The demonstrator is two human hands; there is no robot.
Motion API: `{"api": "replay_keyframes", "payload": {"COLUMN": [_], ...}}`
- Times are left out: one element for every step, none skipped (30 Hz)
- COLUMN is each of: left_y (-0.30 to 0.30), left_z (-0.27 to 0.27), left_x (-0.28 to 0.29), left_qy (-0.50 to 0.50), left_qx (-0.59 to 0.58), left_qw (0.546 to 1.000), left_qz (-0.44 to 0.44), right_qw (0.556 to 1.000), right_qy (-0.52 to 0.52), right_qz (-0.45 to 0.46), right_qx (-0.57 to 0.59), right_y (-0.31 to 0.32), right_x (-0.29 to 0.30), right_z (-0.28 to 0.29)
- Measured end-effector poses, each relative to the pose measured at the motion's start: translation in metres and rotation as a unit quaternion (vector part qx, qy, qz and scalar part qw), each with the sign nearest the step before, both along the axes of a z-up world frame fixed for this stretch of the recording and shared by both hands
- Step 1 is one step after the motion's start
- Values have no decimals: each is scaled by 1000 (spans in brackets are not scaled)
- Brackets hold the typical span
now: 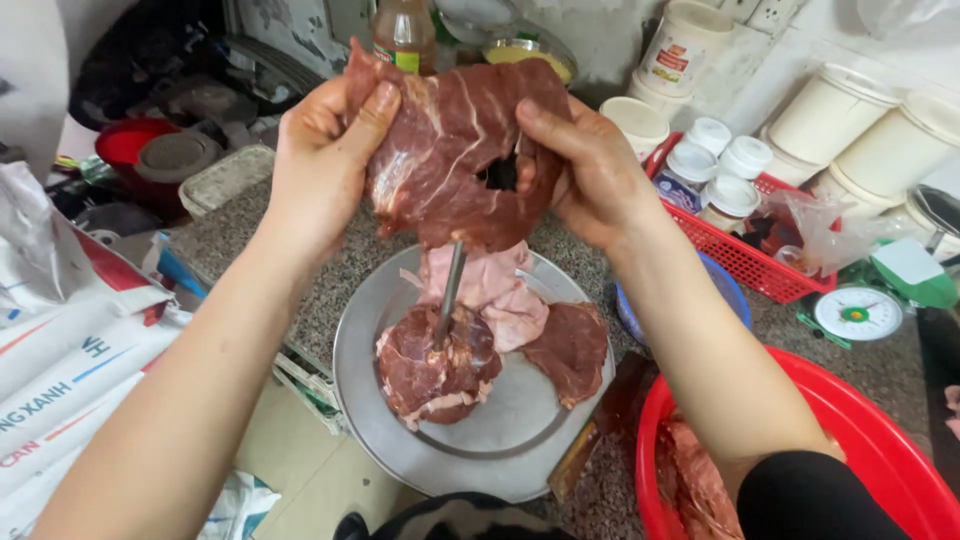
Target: Skewering large pieces of raw meat onto a long metal spit for roasting.
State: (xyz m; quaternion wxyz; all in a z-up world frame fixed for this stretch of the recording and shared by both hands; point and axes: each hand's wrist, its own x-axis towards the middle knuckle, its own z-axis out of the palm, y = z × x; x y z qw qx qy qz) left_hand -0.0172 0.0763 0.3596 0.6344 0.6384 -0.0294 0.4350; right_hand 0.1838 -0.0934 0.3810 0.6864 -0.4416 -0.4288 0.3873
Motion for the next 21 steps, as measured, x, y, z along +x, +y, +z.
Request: {"api": "replay_keyframes", "payload": {"left_y": [6, 8, 11, 12, 16, 20, 24, 28, 32, 36, 42, 48, 54, 55, 55, 56, 57, 57, 58, 52, 46], "left_z": [6, 14, 22, 30, 39, 48, 57, 65, 72, 79, 81, 82, 83, 79, 75, 72, 61, 51, 41, 32, 23], "left_x": [2, 6, 9, 13, 18, 24, 30, 34, 39, 44, 48, 52, 57, 58, 60, 61, 61, 62, 62, 58, 54], "left_qy": [8, 5, 8, 11, 8, -3, -13, -16, -26, -35, -37, -31, -25, -23, -24, -25, -24, 6, 35, 37, 60], "left_qx": [8, 13, 21, 29, 33, 30, 27, 30, 60, 88, 91, 111, 131, 129, 147, 166, 164, 154, 143, 140, 91], "left_qw": [1000, 1000, 1000, 999, 999, 1000, 999, 999, 998, 995, 995, 993, 991, 991, 989, 986, 986, 988, 989, 989, 994], "left_qz": [-17, -15, -3, 9, 10, -3, -16, -15, -8, -2, -2, -2, -1, -3, -4, -5, -6, 6, 18, 16, -11], "right_qw": [1000, 1000, 1000, 999, 999, 999, 996, 996, 994, 992, 992, 993, 992, 992, 989, 983, 983, 984, 984, 984, 985], "right_qy": [11, 8, 18, 28, 25, 9, -7, -10, -25, -38, -40, -36, -31, -30, -74, -117, -116, -117, -118, -116, -122], "right_qz": [11, 12, 13, 14, 15, 11, 6, 7, 10, 11, 11, -22, -54, -56, -41, -26, -27, -46, -64, -66, -78], "right_qx": [8, 13, 12, 12, 16, 52, 88, 91, 104, 117, 119, 113, 107, 105, 122, 140, 138, 128, 118, 115, 98], "right_y": [4, 7, 10, 13, 15, 17, 18, 21, 23, 24, 23, 21, 19, 22, 24, 28, 27, 26, 25, 23, 22], "right_x": [7, 12, 16, 21, 20, 20, 20, 27, 34, 40, 31, 21, 12, 24, 36, 47, 47, 48, 48, 46, 43], "right_z": [1, 7, 14, 21, 31, 41, 51, 56, 60, 64, 74, 83, 91, 82, 71, 61, 52, 42, 32, 20, 8]}}
